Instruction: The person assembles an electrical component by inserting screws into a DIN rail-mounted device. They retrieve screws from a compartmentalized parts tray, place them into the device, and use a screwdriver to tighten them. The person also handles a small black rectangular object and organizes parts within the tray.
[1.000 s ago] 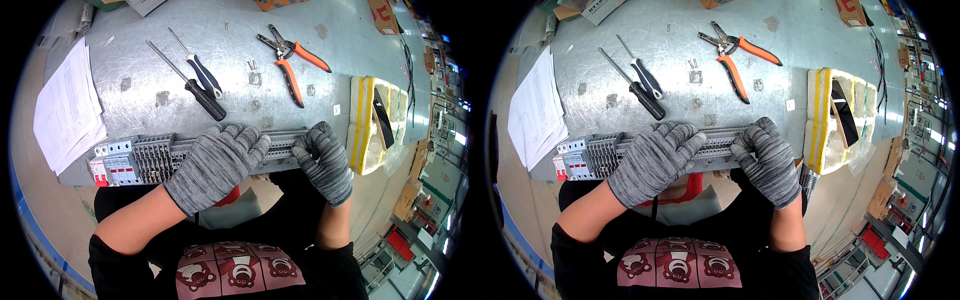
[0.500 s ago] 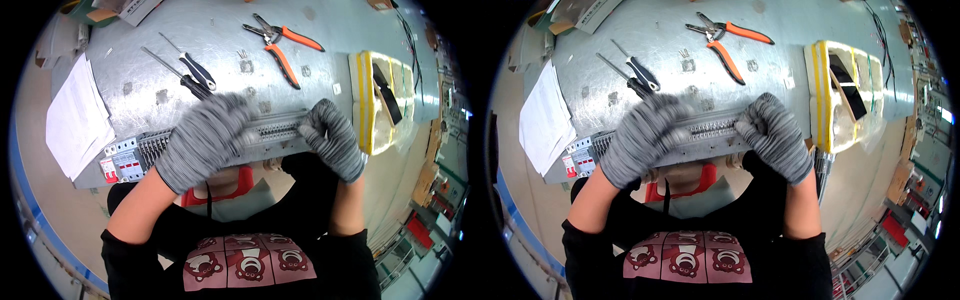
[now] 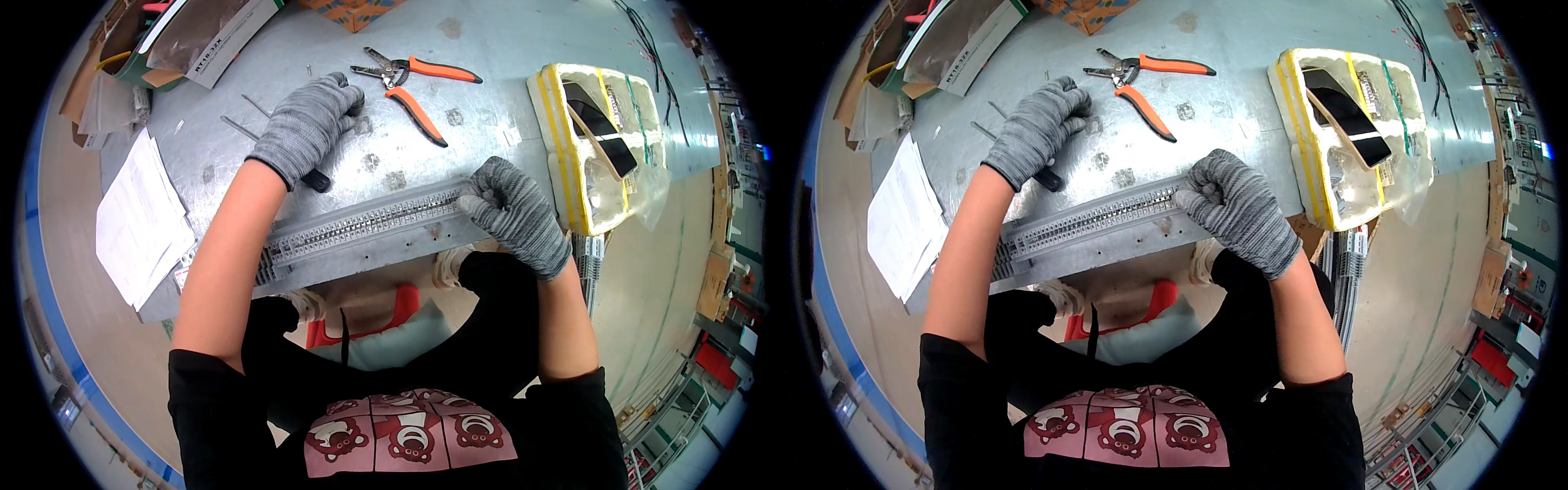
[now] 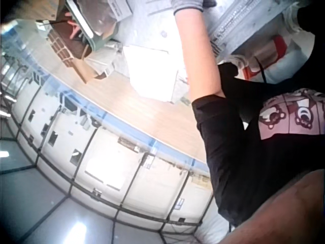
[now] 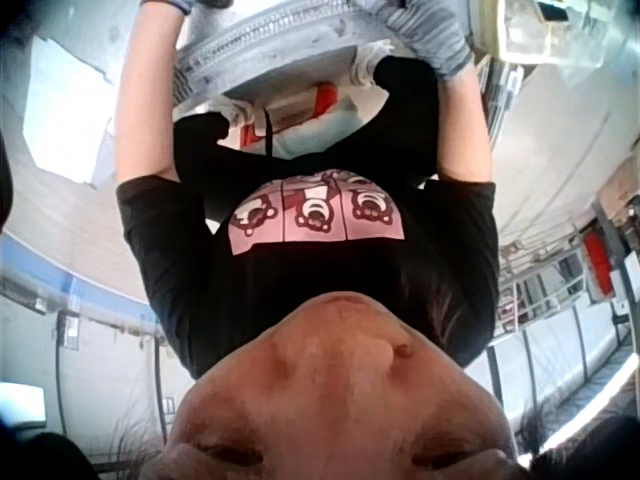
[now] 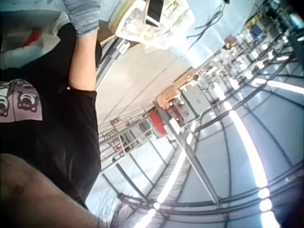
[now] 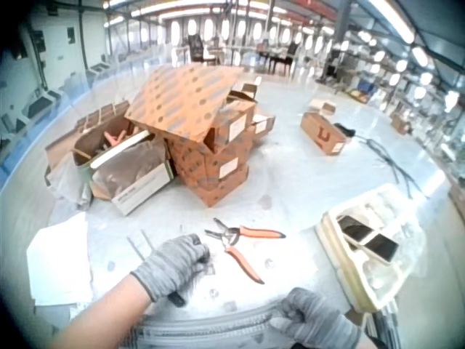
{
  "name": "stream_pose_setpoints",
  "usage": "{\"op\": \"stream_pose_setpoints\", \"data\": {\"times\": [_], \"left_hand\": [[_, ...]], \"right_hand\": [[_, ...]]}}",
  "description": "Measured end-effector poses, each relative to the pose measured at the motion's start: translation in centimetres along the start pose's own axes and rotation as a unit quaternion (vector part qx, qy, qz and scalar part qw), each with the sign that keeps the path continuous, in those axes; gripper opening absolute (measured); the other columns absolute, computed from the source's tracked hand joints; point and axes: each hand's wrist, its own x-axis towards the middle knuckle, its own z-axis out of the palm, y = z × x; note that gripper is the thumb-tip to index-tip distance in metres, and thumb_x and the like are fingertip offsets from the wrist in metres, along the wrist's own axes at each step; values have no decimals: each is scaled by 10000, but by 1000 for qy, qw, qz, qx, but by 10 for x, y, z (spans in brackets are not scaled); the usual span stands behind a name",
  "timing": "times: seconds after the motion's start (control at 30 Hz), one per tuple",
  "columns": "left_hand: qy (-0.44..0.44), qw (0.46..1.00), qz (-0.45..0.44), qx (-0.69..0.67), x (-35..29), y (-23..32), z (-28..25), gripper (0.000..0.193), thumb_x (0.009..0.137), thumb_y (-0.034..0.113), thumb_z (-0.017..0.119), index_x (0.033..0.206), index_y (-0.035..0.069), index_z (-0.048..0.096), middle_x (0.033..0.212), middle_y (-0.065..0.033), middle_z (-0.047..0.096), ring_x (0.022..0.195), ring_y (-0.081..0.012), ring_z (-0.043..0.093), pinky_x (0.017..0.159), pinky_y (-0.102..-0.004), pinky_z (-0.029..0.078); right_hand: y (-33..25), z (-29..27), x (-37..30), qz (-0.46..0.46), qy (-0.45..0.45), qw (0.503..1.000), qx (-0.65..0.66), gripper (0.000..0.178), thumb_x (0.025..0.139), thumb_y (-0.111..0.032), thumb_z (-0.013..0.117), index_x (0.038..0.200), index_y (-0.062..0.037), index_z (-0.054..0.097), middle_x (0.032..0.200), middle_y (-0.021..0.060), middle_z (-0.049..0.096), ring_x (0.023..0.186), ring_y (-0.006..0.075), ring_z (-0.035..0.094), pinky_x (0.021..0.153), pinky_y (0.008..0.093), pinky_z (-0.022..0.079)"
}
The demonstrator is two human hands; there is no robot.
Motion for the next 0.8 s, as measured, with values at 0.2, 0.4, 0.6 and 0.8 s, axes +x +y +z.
{"op": "stream_pose_setpoints", "data": {"times": [0.2,0.4,0.6,0.8], "left_hand": [[-48,999,21,-11,2,0,-1,210,872,189,624,1031,63,570,982,-129,586,984,-319,587,870,-425,471],[-1,999,26,29,0,4,3,261,895,199,587,1096,35,554,1097,-161,563,1076,-333,561,949,-419,458],[24,998,23,54,1,-3,18,252,908,184,569,1114,42,543,1108,-167,558,1072,-330,570,938,-415,470],[-42,998,-16,39,1,16,-2,233,901,157,574,1106,51,541,1059,-166,585,1018,-337,595,911,-428,478]], "right_hand": [[0,4,0,-29,6,998,-54,249,800,-177,761,819,6,593,686,57,470,633,165,454,621,317,454],[11,7,2,26,7,999,-25,226,808,-166,748,819,4,599,677,42,451,627,152,443,620,301,448],[2,-1,1,107,-21,992,60,213,840,-197,733,881,-10,639,701,-11,522,675,90,465,628,263,444],[-1,-16,-3,128,-22,965,229,182,892,-214,682,911,-34,656,737,15,628,645,77,546,603,229,462]]}}
